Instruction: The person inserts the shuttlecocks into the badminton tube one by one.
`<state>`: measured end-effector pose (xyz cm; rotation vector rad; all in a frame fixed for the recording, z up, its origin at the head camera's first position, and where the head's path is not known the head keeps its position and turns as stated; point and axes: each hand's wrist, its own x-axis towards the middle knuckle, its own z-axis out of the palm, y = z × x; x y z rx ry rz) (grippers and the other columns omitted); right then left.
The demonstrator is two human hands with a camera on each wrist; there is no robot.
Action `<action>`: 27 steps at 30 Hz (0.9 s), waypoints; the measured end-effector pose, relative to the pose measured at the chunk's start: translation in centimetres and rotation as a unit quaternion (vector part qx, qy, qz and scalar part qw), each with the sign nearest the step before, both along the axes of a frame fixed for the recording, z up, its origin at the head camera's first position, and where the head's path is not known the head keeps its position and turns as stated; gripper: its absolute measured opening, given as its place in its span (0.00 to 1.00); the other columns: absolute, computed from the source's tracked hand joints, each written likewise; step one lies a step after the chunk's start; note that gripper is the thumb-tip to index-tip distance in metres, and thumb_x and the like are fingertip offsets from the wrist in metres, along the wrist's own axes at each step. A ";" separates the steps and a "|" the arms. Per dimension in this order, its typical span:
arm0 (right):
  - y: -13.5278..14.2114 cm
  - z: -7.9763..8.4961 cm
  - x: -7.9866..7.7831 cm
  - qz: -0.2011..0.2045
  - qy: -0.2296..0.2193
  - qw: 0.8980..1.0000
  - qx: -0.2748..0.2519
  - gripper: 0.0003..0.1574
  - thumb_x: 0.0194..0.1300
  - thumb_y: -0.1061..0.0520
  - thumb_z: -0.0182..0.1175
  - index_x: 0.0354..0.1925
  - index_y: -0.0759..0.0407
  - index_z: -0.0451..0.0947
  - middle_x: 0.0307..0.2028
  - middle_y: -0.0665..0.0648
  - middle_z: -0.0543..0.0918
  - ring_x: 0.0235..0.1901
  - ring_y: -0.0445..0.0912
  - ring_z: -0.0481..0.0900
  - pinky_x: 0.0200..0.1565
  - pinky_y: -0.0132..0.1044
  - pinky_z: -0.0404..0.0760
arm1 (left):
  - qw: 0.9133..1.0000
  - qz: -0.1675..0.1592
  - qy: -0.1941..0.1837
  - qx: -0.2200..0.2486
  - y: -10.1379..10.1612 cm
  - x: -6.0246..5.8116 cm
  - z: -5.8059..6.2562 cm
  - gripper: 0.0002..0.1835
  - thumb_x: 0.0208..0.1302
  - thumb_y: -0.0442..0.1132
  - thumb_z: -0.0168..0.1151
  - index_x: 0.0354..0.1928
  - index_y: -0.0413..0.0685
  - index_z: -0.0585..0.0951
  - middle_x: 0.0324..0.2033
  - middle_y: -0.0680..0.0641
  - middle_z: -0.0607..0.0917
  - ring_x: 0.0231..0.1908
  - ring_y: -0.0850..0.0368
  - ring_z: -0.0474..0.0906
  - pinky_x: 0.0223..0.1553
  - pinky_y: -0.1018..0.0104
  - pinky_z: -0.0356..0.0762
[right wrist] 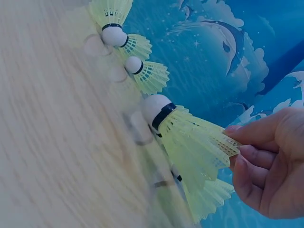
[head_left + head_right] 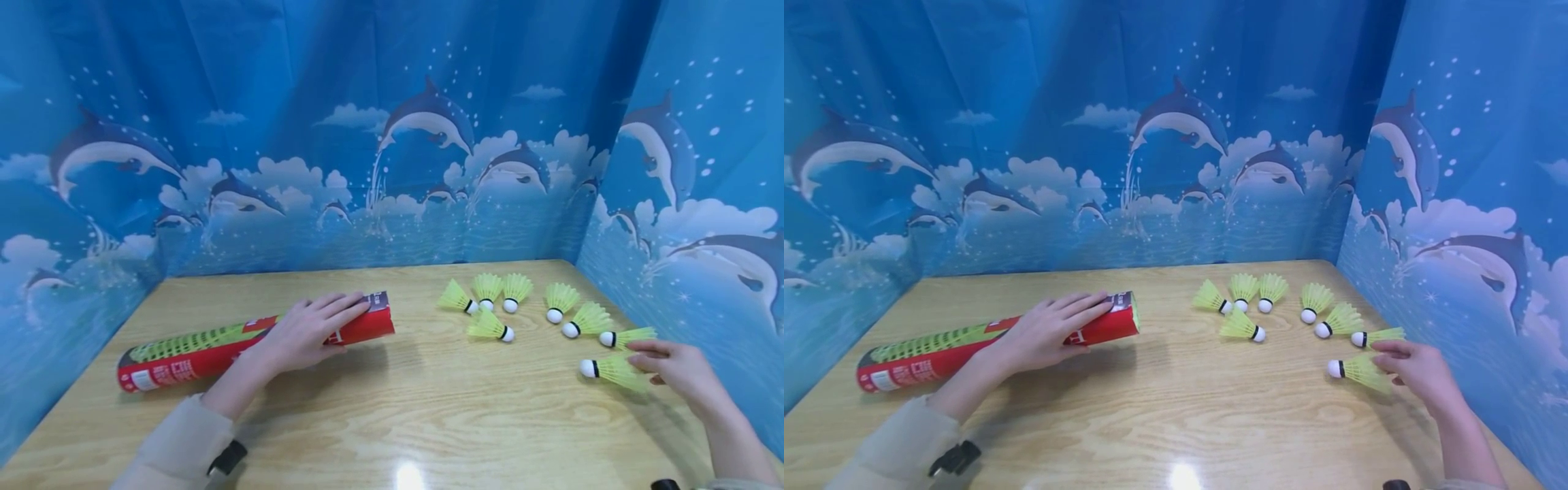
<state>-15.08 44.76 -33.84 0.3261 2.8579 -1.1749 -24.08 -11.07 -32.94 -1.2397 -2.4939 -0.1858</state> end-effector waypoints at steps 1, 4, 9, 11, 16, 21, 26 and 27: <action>-0.1 0.1 0.0 -0.001 0.006 1.000 -0.004 0.33 0.65 0.49 0.57 0.57 0.75 0.67 0.41 0.58 0.82 0.31 0.34 0.75 0.35 0.40 0.80 | 1.000 0.000 0.000 -0.001 0.0 0.0 0.0 0.52 0.39 0.44 0.78 0.69 0.58 0.61 0.66 0.49 0.65 0.62 0.50 0.61 0.50 0.42 0.70; -0.5 0.2 -0.1 0.004 0.027 1.000 -0.015 0.33 0.65 0.48 0.57 0.56 0.73 0.68 0.40 0.49 0.82 0.31 0.32 0.76 0.36 0.40 0.80 | 1.000 0.002 0.000 -0.002 0.0 0.0 0.0 0.52 0.38 0.43 0.78 0.69 0.57 0.61 0.66 0.49 0.65 0.62 0.50 0.61 0.50 0.42 0.70; -1.8 0.6 -0.4 0.017 0.049 0.998 -0.035 0.36 0.65 0.46 0.56 0.60 0.72 0.65 0.38 0.37 0.78 0.33 0.30 0.76 0.38 0.41 0.80 | 1.000 0.001 0.000 0.000 0.0 0.1 0.0 0.52 0.38 0.43 0.79 0.69 0.57 0.61 0.66 0.49 0.65 0.62 0.50 0.61 0.50 0.43 0.70; -2.4 0.8 -0.7 0.017 0.052 0.997 -0.047 0.38 0.66 0.46 0.56 0.61 0.72 0.63 0.37 0.34 0.77 0.33 0.30 0.75 0.39 0.41 0.80 | 1.000 0.000 0.001 0.002 0.0 0.1 0.0 0.52 0.38 0.43 0.79 0.69 0.57 0.61 0.66 0.49 0.65 0.62 0.50 0.61 0.50 0.43 0.70; -4.1 1.3 -1.4 0.019 0.068 0.995 -0.067 0.36 0.67 0.47 0.55 0.61 0.72 0.63 0.37 0.34 0.76 0.34 0.32 0.76 0.39 0.39 0.80 | 1.000 -0.002 0.003 0.005 0.0 0.0 0.0 0.52 0.38 0.43 0.79 0.69 0.58 0.61 0.66 0.49 0.65 0.62 0.51 0.62 0.50 0.43 0.70; -5.8 1.8 -2.1 0.031 0.093 0.992 -0.082 0.33 0.66 0.48 0.56 0.59 0.71 0.66 0.33 0.39 0.79 0.33 0.35 0.77 0.37 0.38 0.80 | 1.000 -0.005 0.003 0.003 0.0 0.0 0.0 0.53 0.38 0.44 0.79 0.69 0.58 0.61 0.66 0.49 0.65 0.62 0.51 0.61 0.50 0.43 0.70; -7.5 2.1 -3.0 0.045 0.113 0.988 -0.098 0.26 0.64 0.49 0.59 0.55 0.63 0.72 0.32 0.40 0.79 0.32 0.36 0.77 0.36 0.38 0.79 | 1.000 -0.006 0.008 0.000 0.0 -0.1 -0.1 0.53 0.37 0.44 0.79 0.69 0.58 0.61 0.65 0.49 0.65 0.62 0.51 0.62 0.50 0.44 0.71; -7.9 2.1 -3.1 0.048 0.116 0.987 -0.101 0.25 0.64 0.50 0.59 0.54 0.62 0.73 0.31 0.40 0.80 0.33 0.36 0.77 0.36 0.37 0.80 | 1.000 -0.006 0.009 -0.001 0.0 -0.1 -0.1 0.53 0.37 0.44 0.79 0.69 0.58 0.61 0.65 0.49 0.65 0.62 0.51 0.62 0.50 0.44 0.71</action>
